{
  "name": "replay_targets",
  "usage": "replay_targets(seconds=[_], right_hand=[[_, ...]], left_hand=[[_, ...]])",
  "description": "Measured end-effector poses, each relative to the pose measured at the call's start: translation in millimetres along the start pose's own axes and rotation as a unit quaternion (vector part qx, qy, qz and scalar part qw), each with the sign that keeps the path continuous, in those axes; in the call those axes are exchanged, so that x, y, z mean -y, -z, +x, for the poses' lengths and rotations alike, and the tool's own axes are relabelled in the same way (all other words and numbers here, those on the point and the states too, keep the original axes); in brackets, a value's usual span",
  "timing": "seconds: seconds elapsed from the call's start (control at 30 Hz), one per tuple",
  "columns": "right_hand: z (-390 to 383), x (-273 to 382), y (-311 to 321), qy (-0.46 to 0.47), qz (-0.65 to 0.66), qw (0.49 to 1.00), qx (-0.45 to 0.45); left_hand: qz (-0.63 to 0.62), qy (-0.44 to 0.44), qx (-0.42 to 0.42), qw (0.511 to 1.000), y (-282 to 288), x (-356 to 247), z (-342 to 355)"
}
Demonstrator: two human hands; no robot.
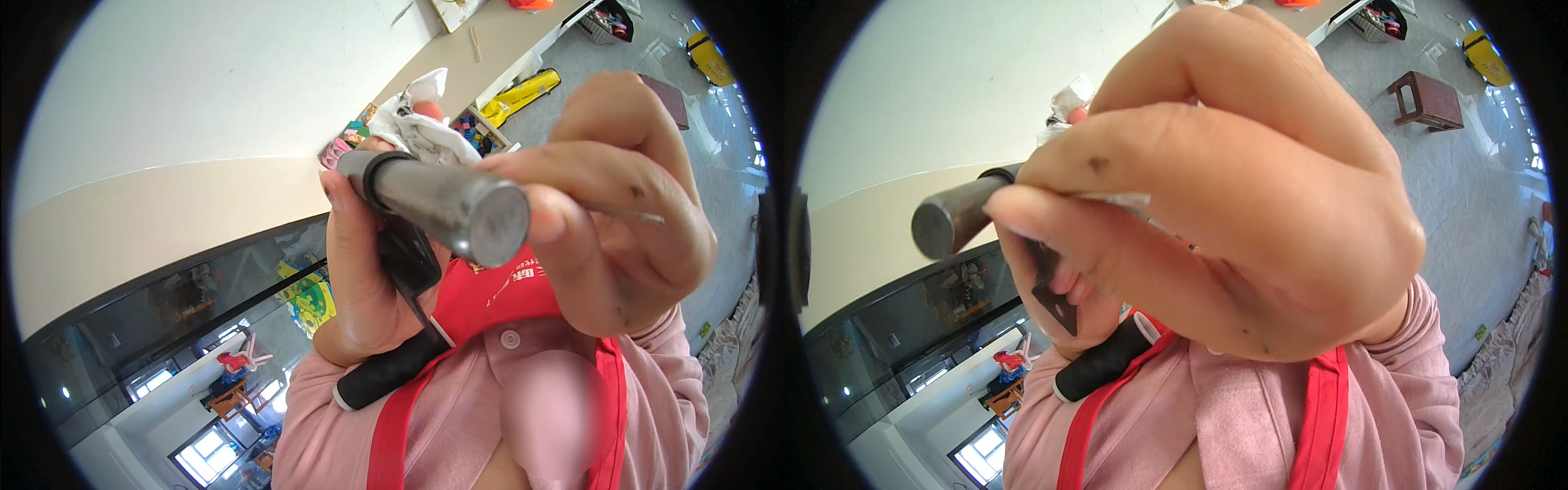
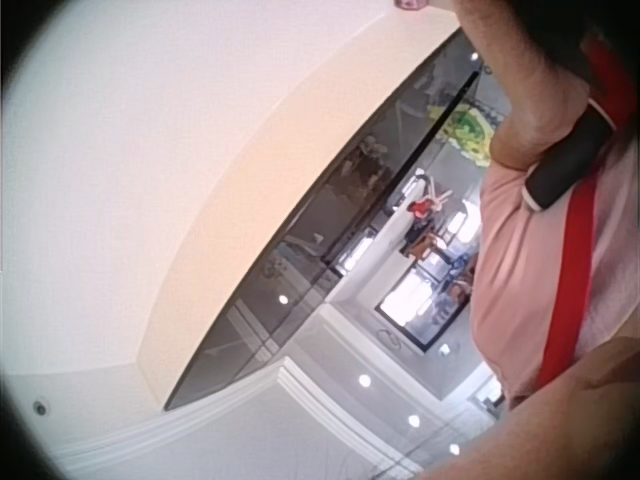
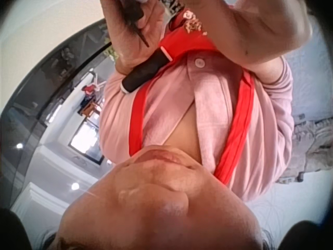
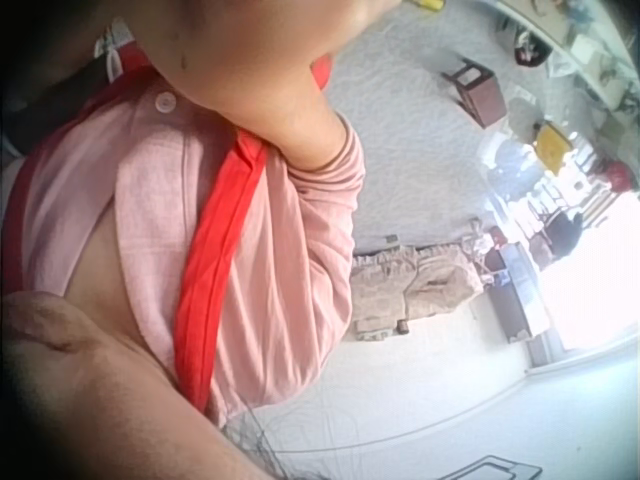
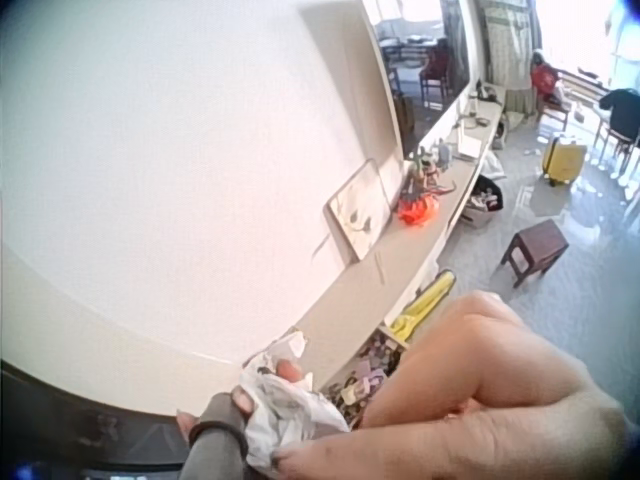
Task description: The person cleans a small metal part with a white cloth, then wipes a black cylindrical door lock mechanism. They retrieve a screwdriver from a drawer and use it to tighten screws on the door lock while holding the cloth.
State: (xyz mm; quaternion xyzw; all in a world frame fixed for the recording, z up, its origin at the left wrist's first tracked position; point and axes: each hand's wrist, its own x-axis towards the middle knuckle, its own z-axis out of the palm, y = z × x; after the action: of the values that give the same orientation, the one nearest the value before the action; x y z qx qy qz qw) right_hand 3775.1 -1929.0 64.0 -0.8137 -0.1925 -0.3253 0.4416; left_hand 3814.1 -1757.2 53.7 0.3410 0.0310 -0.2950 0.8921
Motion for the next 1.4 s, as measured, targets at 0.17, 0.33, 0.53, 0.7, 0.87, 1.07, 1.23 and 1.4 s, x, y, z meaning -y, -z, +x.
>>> replay_targets(seconds=[0.17,0.33,0.53,0.7,0.87,1.07,1.23,1.4], right_hand=[[-6.5,1.2,-11.3,-0.092,0.076,0.991,-0.053],[-29.1,-10.2,-41.9,-0.183,0.344,0.906,-0.166],[-20.5,2.7,-32.9,-0.082,0.183,0.972,-0.124],[-13.1,8.4,-13.3,-0.058,0.044,0.996,-0.045],[-15.4,6.1,-13.2,-0.026,0.025,0.999,-0.034],[-11.8,7.7,-8.4,-0.008,0.002,1.000,-0.003],[-9.5,9.0,-5.6,-0.026,0.026,0.999,0.008],[-11.1,6.0,-5.9,0.005,0.030,1.000,-0.006]], left_hand=[[0.039,-0.041,-0.014,0.998,1.6,3.6,-7.2],[0.054,-0.056,-0.017,0.997,-0.3,5.7,-9.6],[0.046,-0.052,-0.017,0.997,-2.4,7.9,-11.0],[0.055,-0.058,-0.019,0.997,-0.6,8.4,-11.8],[0.077,-0.085,-0.028,0.993,0.6,10.9,-13.2],[0.121,-0.135,-0.059,0.982,1.9,13.0,-13.5],[0.156,-0.172,-0.093,0.968,2.2,13.7,-14.1],[0.172,-0.177,-0.130,0.960,-1.3,18.1,-13.5]])
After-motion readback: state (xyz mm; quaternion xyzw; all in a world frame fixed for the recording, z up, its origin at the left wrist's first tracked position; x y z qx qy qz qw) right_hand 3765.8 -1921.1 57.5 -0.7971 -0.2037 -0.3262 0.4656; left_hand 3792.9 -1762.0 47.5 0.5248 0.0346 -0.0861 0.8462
